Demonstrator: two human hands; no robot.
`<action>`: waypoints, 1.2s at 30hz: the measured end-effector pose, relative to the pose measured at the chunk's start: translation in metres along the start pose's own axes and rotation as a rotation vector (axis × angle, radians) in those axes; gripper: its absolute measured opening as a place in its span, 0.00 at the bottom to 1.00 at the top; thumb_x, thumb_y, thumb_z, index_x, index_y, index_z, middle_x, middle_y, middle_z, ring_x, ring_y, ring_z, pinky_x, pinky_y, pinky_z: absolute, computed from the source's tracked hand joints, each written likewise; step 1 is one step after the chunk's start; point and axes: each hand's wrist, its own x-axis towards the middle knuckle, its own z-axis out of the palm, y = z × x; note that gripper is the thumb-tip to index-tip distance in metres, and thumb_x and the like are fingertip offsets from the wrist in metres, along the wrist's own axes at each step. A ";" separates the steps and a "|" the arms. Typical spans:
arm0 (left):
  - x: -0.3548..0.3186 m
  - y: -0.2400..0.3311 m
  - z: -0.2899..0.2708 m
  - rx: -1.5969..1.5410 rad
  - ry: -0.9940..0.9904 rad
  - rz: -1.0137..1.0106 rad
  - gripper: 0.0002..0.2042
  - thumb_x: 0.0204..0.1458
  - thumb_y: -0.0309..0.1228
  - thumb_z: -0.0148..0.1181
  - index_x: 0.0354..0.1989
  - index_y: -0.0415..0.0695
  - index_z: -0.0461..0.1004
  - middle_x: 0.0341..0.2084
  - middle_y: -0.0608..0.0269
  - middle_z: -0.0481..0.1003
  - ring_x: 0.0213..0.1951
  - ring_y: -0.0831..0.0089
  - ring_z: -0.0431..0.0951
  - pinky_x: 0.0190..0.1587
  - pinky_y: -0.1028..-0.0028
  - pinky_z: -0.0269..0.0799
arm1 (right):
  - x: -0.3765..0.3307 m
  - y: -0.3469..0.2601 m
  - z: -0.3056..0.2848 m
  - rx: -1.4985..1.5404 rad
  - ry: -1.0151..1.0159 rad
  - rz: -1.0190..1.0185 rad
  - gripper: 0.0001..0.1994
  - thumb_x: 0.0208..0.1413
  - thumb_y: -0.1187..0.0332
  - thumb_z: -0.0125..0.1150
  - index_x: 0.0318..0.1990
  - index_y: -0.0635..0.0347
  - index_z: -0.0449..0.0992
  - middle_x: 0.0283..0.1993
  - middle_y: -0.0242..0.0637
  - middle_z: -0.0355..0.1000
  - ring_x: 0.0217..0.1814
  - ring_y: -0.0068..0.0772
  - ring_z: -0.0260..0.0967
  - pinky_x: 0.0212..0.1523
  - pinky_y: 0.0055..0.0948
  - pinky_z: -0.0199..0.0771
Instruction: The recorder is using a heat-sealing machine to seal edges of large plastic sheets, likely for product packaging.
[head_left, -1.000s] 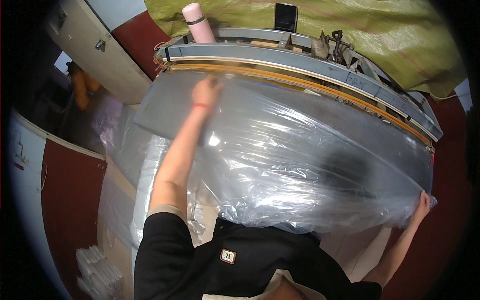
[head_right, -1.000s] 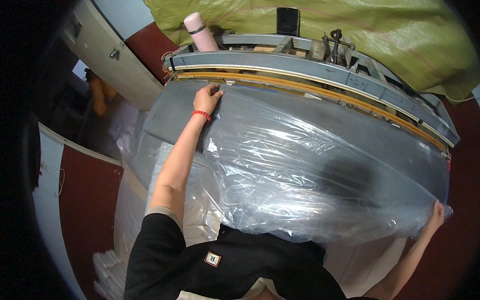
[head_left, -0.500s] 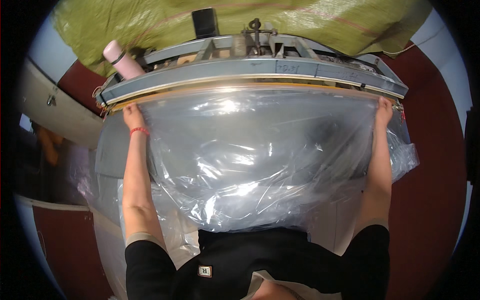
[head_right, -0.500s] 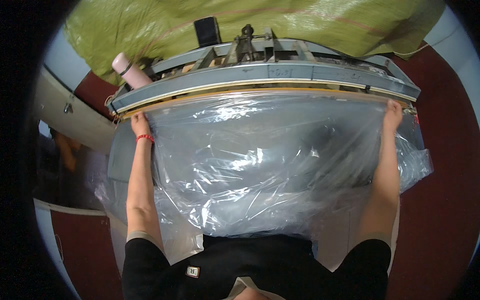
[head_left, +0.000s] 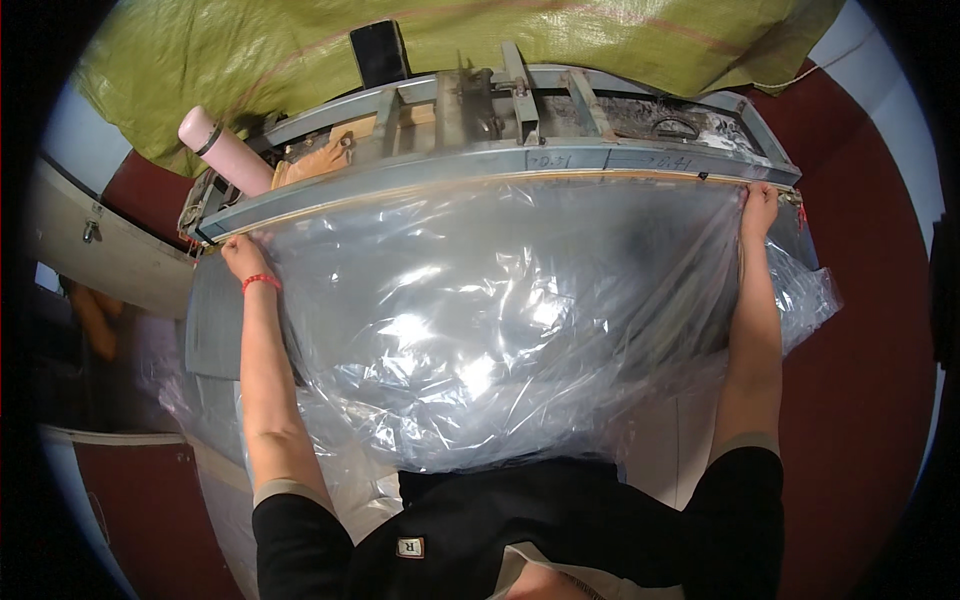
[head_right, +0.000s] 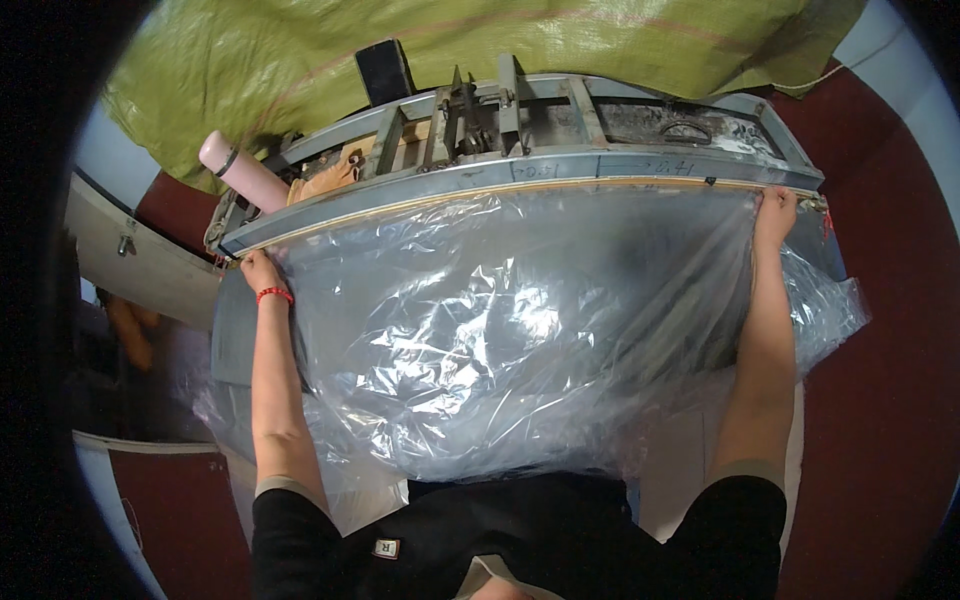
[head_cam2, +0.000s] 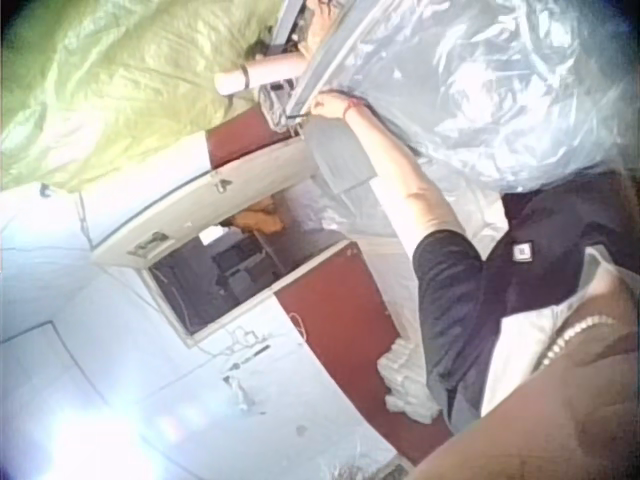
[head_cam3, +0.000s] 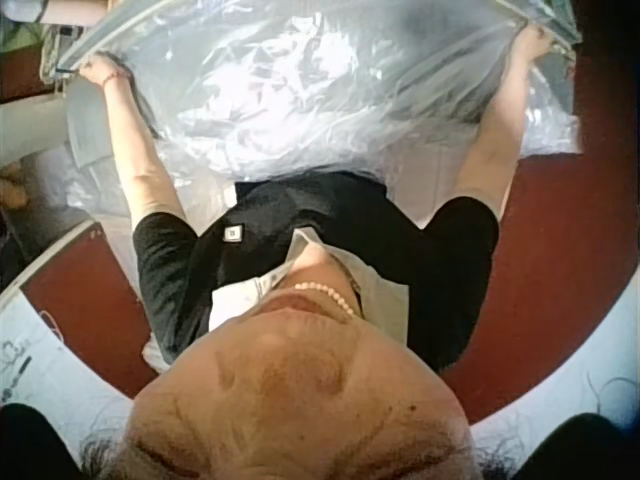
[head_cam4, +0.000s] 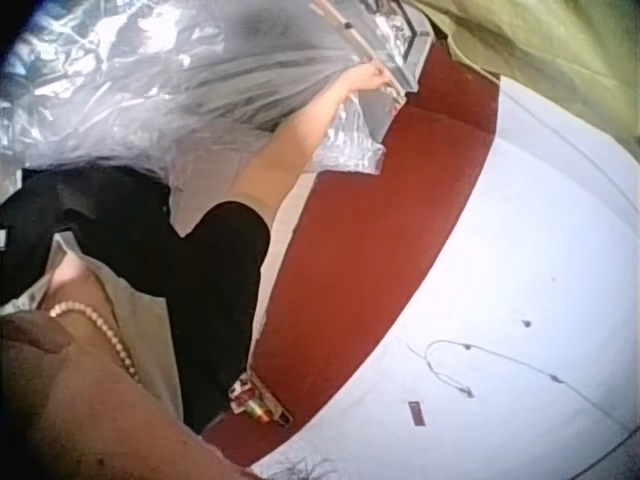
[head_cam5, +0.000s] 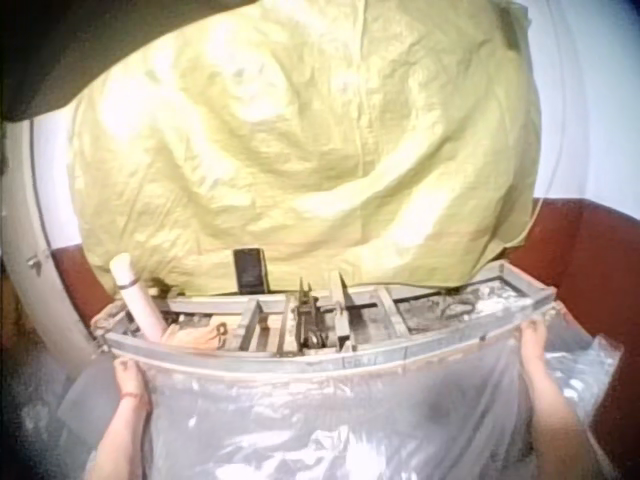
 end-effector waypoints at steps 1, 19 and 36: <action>0.003 0.004 -0.006 -0.003 0.002 0.002 0.03 0.47 0.25 0.44 0.24 0.41 0.62 0.18 0.63 0.67 0.19 0.75 0.67 0.20 0.77 0.66 | 0.001 0.005 0.000 0.065 -0.021 0.029 0.05 0.44 0.70 0.53 0.25 0.61 0.66 0.19 0.30 0.64 0.19 0.18 0.60 0.20 0.18 0.59; -0.146 0.084 -0.013 0.255 -0.853 -0.092 0.08 0.42 0.27 0.56 0.32 0.41 0.70 0.26 0.68 0.71 0.31 0.81 0.69 0.34 0.81 0.64 | -0.147 0.032 -0.284 -1.270 -0.247 0.259 0.18 0.47 0.55 0.51 0.33 0.64 0.73 0.34 0.51 0.69 0.38 0.48 0.67 0.37 0.36 0.65; -0.211 0.164 -0.025 0.205 -1.279 0.032 0.09 0.45 0.26 0.57 0.35 0.40 0.67 0.21 0.73 0.66 0.24 0.87 0.64 0.28 0.86 0.61 | -0.298 -0.297 0.136 0.273 -1.651 -0.359 0.11 0.47 0.68 0.55 0.38 0.61 0.70 0.33 0.31 0.69 0.33 0.21 0.65 0.36 0.22 0.65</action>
